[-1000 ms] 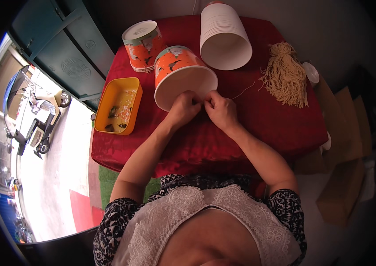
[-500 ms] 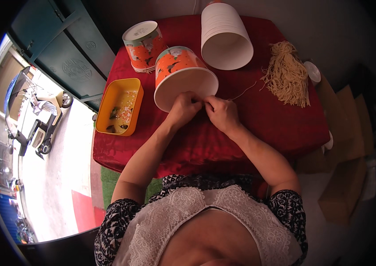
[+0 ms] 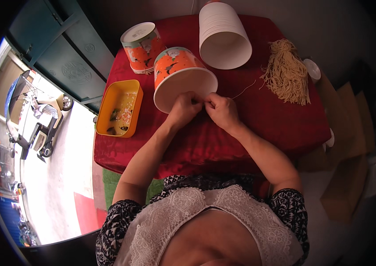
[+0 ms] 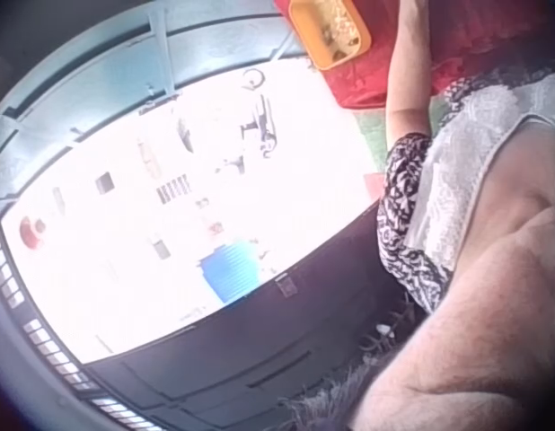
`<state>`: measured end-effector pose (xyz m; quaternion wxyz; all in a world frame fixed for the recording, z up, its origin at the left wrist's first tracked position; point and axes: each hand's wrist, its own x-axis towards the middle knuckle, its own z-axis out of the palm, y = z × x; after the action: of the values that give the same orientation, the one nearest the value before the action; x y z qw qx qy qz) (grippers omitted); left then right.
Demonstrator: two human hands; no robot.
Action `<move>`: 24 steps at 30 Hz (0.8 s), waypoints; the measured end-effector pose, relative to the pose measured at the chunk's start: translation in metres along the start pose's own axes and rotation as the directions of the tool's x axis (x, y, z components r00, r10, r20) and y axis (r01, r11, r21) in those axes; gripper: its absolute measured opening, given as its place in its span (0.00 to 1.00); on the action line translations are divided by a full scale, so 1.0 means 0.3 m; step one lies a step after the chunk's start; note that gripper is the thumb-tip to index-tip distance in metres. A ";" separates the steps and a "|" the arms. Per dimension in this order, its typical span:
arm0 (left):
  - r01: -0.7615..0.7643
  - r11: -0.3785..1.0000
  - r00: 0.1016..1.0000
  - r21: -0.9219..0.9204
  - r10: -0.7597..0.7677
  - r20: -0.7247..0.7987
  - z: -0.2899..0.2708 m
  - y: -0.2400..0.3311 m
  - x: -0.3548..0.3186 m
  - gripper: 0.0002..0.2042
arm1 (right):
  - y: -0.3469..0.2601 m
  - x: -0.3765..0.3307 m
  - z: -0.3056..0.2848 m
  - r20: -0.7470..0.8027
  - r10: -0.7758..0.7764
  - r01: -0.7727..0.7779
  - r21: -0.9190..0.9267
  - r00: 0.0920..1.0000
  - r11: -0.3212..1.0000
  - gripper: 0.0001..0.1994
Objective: Threading a string handle through holes in a paper bucket.
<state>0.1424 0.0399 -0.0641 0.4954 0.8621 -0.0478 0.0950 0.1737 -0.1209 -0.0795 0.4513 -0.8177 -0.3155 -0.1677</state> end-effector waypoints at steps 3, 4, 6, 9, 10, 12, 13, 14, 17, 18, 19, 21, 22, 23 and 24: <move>-0.025 1.000 1.000 0.014 0.025 0.001 -0.001 0.000 0.001 0.07 | -0.003 0.001 -0.005 0.029 0.050 -0.052 0.041 0.998 0.998 0.02; -0.045 0.999 0.999 0.013 0.045 0.000 -0.001 -0.003 0.000 0.07 | -0.003 0.001 -0.006 0.052 0.077 -0.079 0.045 0.996 0.996 0.03; -0.076 0.996 0.997 0.053 0.076 -0.007 0.001 -0.016 0.000 0.07 | 0.001 0.002 -0.008 0.077 0.103 -0.107 0.049 0.992 0.993 0.03; -0.129 0.985 0.991 0.111 0.132 -0.020 0.004 -0.028 -0.002 0.07 | 0.017 0.009 -0.008 0.131 0.111 -0.121 0.075 0.985 0.990 0.04; -0.154 0.980 0.987 0.128 0.158 -0.028 0.006 -0.028 -0.002 0.07 | 0.021 0.012 -0.010 0.150 0.114 -0.129 0.095 0.982 0.987 0.05; -0.158 0.977 0.985 0.143 0.166 -0.041 0.010 -0.025 -0.005 0.06 | 0.026 0.019 -0.014 0.170 0.119 -0.139 0.116 0.978 0.983 0.05; -0.163 0.974 0.983 0.158 0.174 -0.056 0.011 -0.024 -0.008 0.06 | 0.023 0.023 -0.019 0.196 0.127 -0.150 0.108 0.972 0.983 0.06; -0.162 0.974 0.983 0.159 0.173 -0.056 0.011 -0.026 -0.009 0.06 | 0.023 0.026 -0.021 0.222 0.135 -0.160 0.099 0.966 0.982 0.06; -0.156 0.965 0.984 0.213 0.171 -0.055 0.014 -0.032 -0.010 0.06 | 0.032 0.027 -0.020 0.247 0.156 -0.185 0.097 0.956 0.978 0.07; -0.177 0.962 0.979 0.209 0.195 -0.067 0.014 -0.032 -0.010 0.05 | 0.033 0.028 -0.021 0.247 0.157 -0.186 0.097 0.956 0.978 0.07; -0.198 0.959 0.973 0.205 0.218 -0.079 0.015 -0.032 -0.011 0.05 | 0.031 0.028 -0.023 0.248 0.161 -0.192 0.109 0.955 0.975 0.07; -0.175 0.970 0.981 0.169 0.186 -0.055 0.007 -0.033 -0.010 0.05 | 0.026 0.029 -0.025 0.248 0.165 -0.200 0.121 0.955 0.972 0.07; -0.150 0.980 0.987 0.133 0.156 -0.030 0.002 -0.032 -0.009 0.06 | 0.023 0.029 -0.026 0.242 0.170 -0.205 0.126 0.955 0.971 0.07; -0.150 0.980 0.988 0.134 0.155 -0.028 -0.001 -0.031 -0.008 0.06 | 0.019 0.029 -0.026 0.236 0.175 -0.210 0.132 0.956 0.969 0.07; -0.133 0.984 0.991 0.115 0.135 -0.010 -0.003 -0.030 -0.008 0.07 | 0.016 0.030 -0.027 0.236 0.176 -0.211 0.133 0.956 0.968 0.07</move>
<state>0.1415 0.0453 -0.0717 0.4383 0.8829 -0.0959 0.1383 0.1837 -0.1263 -0.0730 0.4904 -0.8203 -0.2942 -0.0046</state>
